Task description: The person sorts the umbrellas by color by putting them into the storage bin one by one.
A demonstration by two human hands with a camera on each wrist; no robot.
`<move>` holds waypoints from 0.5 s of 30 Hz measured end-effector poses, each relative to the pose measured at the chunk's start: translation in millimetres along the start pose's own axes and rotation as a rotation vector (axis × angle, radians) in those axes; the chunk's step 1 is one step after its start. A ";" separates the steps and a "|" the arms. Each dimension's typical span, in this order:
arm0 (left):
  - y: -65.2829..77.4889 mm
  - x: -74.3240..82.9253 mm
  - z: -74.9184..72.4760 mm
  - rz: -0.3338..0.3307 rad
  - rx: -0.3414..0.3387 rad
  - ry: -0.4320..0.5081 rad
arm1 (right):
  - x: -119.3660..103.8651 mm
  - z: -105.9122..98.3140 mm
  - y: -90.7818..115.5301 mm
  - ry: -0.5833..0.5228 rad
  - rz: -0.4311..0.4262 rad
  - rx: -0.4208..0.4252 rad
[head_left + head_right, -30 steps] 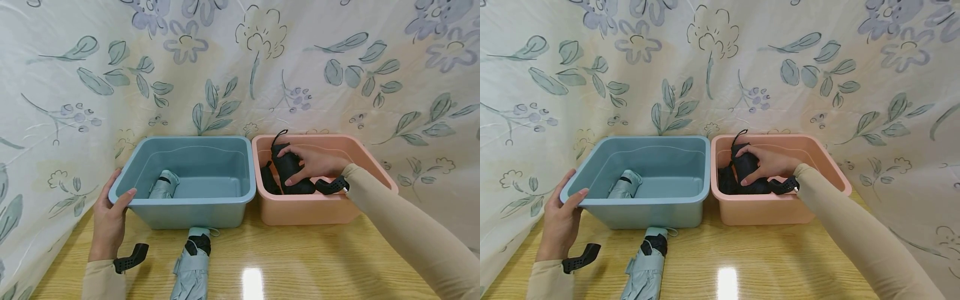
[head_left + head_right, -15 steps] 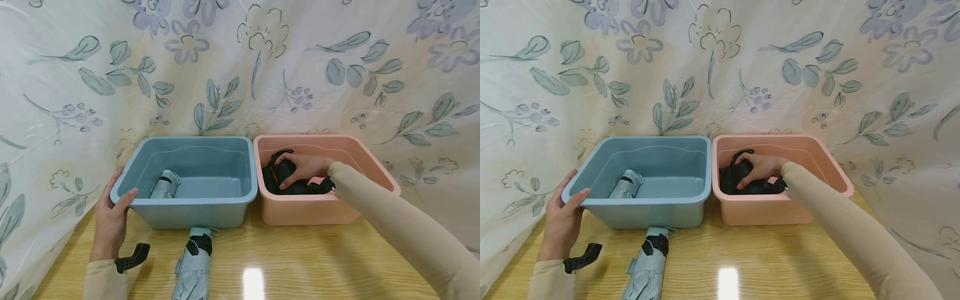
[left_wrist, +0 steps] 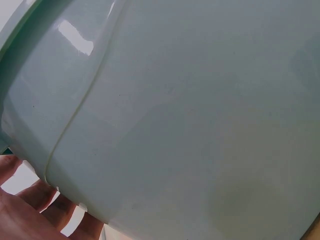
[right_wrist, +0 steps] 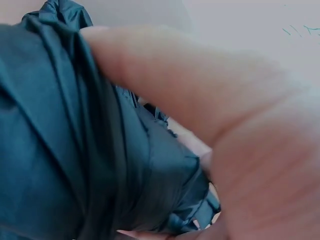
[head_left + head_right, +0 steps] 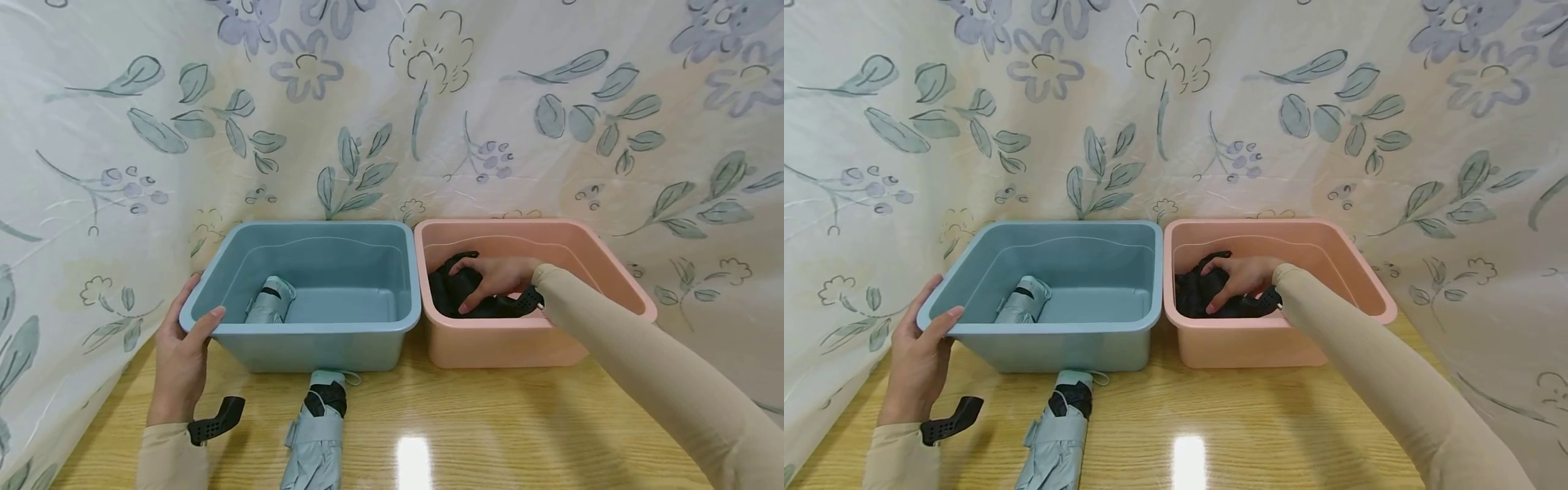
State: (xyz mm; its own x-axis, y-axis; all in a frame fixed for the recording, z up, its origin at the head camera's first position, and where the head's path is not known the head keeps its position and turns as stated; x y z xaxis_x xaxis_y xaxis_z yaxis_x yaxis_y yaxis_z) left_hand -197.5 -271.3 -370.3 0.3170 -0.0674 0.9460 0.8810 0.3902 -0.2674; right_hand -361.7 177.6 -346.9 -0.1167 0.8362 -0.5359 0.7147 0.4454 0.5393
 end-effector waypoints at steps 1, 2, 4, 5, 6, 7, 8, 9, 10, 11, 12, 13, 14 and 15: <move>-0.1 0.0 -0.1 0.000 0.001 0.001 | 0.2 0.5 -0.3 0.003 0.012 -0.010; -0.1 0.0 -0.2 0.001 0.001 0.002 | 0.6 0.9 -0.6 0.003 0.025 -0.022; -0.3 0.0 -0.4 0.000 0.003 0.002 | 1.3 2.4 -1.0 -0.007 0.049 -0.054; -0.4 0.0 -0.5 -0.001 0.003 0.000 | 1.5 3.2 -1.2 -0.013 0.059 -0.070; -0.6 -0.1 -0.6 -0.003 0.004 -0.002 | 1.7 3.9 -1.1 -0.022 0.069 -0.085; -0.7 -0.2 -0.7 -0.005 0.005 -0.003 | 2.3 4.4 -1.2 -0.030 0.077 -0.095; -0.8 -0.3 -0.7 -0.007 0.006 -0.005 | 2.6 4.6 -1.1 -0.035 0.082 -0.101; -1.1 -0.4 -0.8 -0.009 0.007 -0.005 | 2.6 4.8 -0.8 -0.039 0.085 -0.107; -1.3 -0.5 -0.8 -0.010 0.007 -0.006 | 2.9 4.6 -0.9 -0.042 0.089 -0.109; -1.4 -0.5 -0.8 -0.012 0.007 -0.007 | 3.5 4.4 -1.2 -0.041 0.092 -0.108; -1.6 -0.5 -0.8 -0.013 0.006 -0.007 | 4.1 4.0 -1.6 -0.037 0.094 -0.106; -1.8 -0.5 -0.8 -0.014 0.006 -0.007 | 4.6 3.7 -2.2 -0.035 0.095 -0.102; -1.9 -0.5 -0.7 -0.014 0.005 -0.007 | 4.8 3.4 -2.6 -0.029 0.093 -0.101; -2.0 -0.5 -0.7 -0.014 0.005 -0.009 | 5.1 3.2 -3.1 -0.021 0.088 -0.101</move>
State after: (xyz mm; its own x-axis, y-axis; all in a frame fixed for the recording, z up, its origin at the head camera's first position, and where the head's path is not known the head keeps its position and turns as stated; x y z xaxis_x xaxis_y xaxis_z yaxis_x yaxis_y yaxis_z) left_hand -199.1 -272.8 -370.3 0.3013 -0.0644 0.9513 0.8837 0.3936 -0.2533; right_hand -362.3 179.4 -353.3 -0.0411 0.8668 -0.4969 0.6483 0.4016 0.6468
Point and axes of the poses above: each hand's wrist, its own y-axis away from the middle knuckle, its own z-axis out of the palm, x = y × z, the point moved 6 cm from there along -y, towards the middle knuckle, and after that the axes turned 7 degrees about z, right-handed, at the moved point
